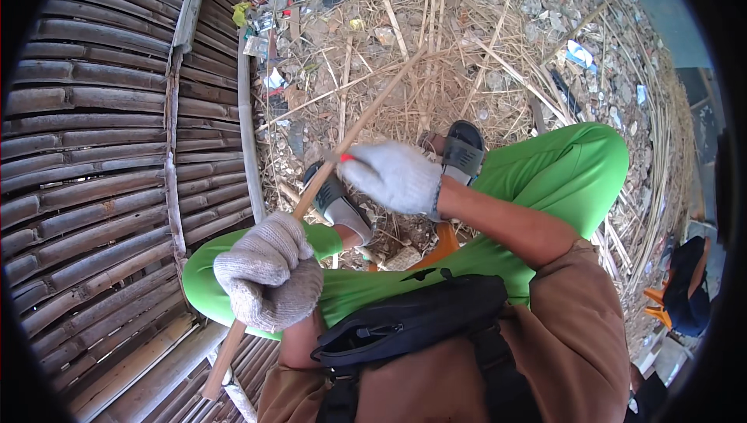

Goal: The person uses a small red utility knife to strip and sharpen long pieces of bamboo by hand while sitting down.

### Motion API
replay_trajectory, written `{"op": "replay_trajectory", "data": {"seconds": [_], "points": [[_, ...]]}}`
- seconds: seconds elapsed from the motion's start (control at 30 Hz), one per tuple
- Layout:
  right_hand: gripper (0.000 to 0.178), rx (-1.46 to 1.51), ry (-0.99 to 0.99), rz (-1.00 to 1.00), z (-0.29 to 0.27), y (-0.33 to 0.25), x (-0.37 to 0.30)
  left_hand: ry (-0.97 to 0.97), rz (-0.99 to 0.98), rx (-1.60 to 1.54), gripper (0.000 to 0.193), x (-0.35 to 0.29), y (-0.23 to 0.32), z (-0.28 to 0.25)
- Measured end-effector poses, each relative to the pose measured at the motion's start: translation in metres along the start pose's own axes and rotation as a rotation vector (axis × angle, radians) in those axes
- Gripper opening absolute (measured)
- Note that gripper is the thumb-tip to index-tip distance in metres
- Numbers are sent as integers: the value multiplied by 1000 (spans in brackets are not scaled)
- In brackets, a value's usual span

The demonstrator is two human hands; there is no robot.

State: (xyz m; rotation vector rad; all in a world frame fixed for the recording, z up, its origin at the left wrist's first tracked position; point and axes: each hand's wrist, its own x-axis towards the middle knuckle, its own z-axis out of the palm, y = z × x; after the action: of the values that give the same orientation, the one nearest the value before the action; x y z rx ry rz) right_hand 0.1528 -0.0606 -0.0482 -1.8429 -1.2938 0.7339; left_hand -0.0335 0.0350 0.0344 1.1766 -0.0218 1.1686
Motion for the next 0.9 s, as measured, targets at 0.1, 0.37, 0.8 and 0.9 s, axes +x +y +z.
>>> {"op": "replay_trajectory", "data": {"seconds": [0.1,0.37,0.8,0.9], "points": [[51,-14,68,-50,4,8,1,-4,9,-23,37,5,-4,-2],[47,-53,32,-48,7,17,6,6,19,6,33,5,-2,5],[51,-76,-63,86,-8,20,3,6,4,-5,39,0,-1,6],[51,-39,-56,40,-2,12,6,6,26,35,35,5,3,8]]}}
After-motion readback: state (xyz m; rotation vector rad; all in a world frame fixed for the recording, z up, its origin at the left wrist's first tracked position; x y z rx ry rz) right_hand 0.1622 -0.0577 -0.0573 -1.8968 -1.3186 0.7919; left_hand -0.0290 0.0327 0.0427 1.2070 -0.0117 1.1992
